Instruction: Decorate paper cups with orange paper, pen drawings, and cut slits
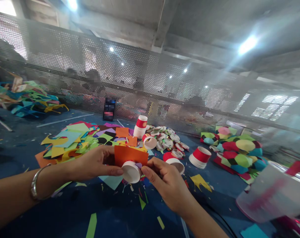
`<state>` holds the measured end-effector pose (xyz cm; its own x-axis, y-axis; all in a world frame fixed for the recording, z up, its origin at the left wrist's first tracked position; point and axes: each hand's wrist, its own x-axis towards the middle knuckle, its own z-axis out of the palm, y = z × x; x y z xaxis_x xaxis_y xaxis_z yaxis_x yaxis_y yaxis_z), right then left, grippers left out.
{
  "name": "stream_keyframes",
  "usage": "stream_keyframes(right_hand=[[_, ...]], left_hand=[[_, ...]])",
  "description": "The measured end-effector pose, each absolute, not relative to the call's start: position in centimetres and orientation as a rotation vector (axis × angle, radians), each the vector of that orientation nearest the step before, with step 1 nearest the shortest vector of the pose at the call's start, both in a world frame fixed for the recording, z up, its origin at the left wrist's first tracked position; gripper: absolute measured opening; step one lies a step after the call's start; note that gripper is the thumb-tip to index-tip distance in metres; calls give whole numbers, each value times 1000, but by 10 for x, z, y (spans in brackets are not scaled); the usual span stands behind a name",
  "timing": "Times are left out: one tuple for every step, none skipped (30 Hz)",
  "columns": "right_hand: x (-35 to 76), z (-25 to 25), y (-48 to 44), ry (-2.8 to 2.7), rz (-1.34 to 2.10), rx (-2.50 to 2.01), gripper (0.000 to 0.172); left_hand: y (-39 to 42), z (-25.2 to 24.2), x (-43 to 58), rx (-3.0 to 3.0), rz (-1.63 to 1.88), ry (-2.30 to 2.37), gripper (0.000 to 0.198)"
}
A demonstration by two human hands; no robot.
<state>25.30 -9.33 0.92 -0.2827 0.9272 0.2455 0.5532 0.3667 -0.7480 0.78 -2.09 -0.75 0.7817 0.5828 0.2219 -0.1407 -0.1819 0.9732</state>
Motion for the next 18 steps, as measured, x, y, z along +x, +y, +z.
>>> stream_keyframes(right_hand=[[253,9,-93,-1956,710,-1284,30],[253,9,-93,-1954,713,-1291,30],[253,10,-93,-1950,718,-1298,30],[253,10,-93,-1943,727,-1302,31],[253,10,-94,-1937,739,-1305,31],[253,10,-94,-1932,750,-1305,32],[252,10,-94,-1926,758,-1305,33],[252,9,-94,-1924,764,-1304,33],[252,9,-94,-1923,770,-1305,33],[252,9,-94,-1922,777,-1306,33],[252,9,-95,-1920,785,-1306,33],[252,9,-95,-1916,794,-1304,32],[252,9,-95,-1913,801,-1301,32],[252,8,-95,-1909,804,-1300,32],[252,8,-94,-1906,805,-1300,33],[252,8,-94,-1905,803,-1301,33],[252,8,-94,-1904,801,-1305,34],[253,7,-94,-1902,802,-1309,34]], left_hand=[[-21,-7,8,1639,678,356,32],[-20,-6,8,1640,686,359,30],[-20,-5,8,1640,693,364,28],[-20,-5,7,1639,698,372,27],[-19,-4,7,1637,700,377,27],[-19,-4,7,1635,697,378,27],[-20,-4,7,1634,690,374,27],[-20,-4,7,1628,680,367,28],[-20,-5,7,1622,669,357,28],[-20,-5,8,1615,656,347,30],[-20,-6,8,1606,645,337,31],[-21,-7,8,1600,640,327,33],[-20,-8,9,1598,637,317,35],[-20,-9,9,1598,635,308,36],[-20,-10,10,1602,635,301,37],[-19,-10,10,1606,637,298,37],[-19,-10,10,1610,640,298,37],[-19,-10,10,1611,642,302,36]])
